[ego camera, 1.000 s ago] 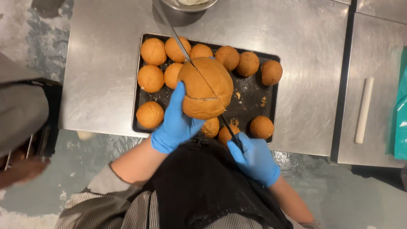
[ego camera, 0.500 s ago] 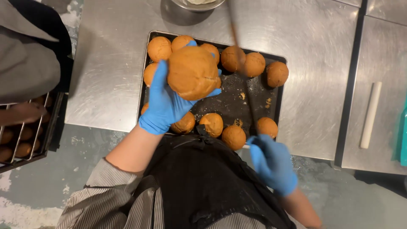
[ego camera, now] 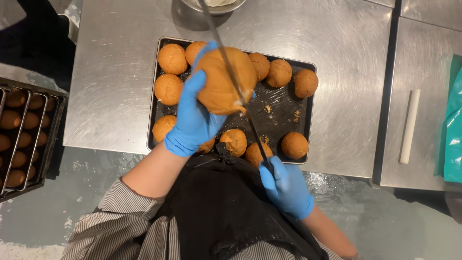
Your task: Slicing round bread buns with a serrated knife in a bakery kitchen.
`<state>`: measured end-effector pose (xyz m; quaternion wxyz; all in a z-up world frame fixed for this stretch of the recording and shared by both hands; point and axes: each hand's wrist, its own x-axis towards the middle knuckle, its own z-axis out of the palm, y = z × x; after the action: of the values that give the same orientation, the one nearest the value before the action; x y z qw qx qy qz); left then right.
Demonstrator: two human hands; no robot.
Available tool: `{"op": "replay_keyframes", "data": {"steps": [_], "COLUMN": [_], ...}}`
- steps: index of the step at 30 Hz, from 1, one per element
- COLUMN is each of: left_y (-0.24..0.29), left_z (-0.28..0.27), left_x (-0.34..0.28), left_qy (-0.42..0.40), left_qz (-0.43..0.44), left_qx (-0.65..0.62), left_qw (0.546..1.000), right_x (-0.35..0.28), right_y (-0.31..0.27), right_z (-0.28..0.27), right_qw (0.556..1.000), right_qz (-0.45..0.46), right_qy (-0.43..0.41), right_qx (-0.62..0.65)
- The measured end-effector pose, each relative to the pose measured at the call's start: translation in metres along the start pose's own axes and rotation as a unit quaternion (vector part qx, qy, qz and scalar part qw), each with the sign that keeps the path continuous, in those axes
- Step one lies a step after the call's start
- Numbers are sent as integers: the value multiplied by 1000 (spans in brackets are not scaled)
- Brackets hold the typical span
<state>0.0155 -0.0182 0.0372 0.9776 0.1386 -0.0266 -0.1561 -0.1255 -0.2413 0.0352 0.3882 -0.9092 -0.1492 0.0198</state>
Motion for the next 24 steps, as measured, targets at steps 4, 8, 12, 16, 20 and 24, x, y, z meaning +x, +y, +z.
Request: {"op": "replay_keyframes", "data": {"steps": [4, 8, 12, 16, 20, 24], "left_y": [-35, -36, 2, -29, -47, -25], "left_z": [-14, -17, -2, -10, -12, -9], "left_x": [-9, -1, 7, -10, -8, 4], "left_qy": [-12, 15, 34, 25, 37, 37], "left_qz": [-21, -58, -42, -18, -48, -61], "left_qx": [15, -29, -77, 12, -9, -88], "left_qw": [1000, 998, 996, 999, 998, 994], "right_x": [5, 18, -4, 1, 16, 2], "right_y": [8, 2, 9, 14, 4, 11], "right_z": [1, -12, 2, 5, -3, 8], "right_qw": [997, 968, 1000, 996, 998, 994], "right_qz": [76, -169, 1, 88, -13, 86], "right_qy": [8, 0, -3, 1, 1, -1], "right_qx": [10, -185, -10, 13, -67, 62]}}
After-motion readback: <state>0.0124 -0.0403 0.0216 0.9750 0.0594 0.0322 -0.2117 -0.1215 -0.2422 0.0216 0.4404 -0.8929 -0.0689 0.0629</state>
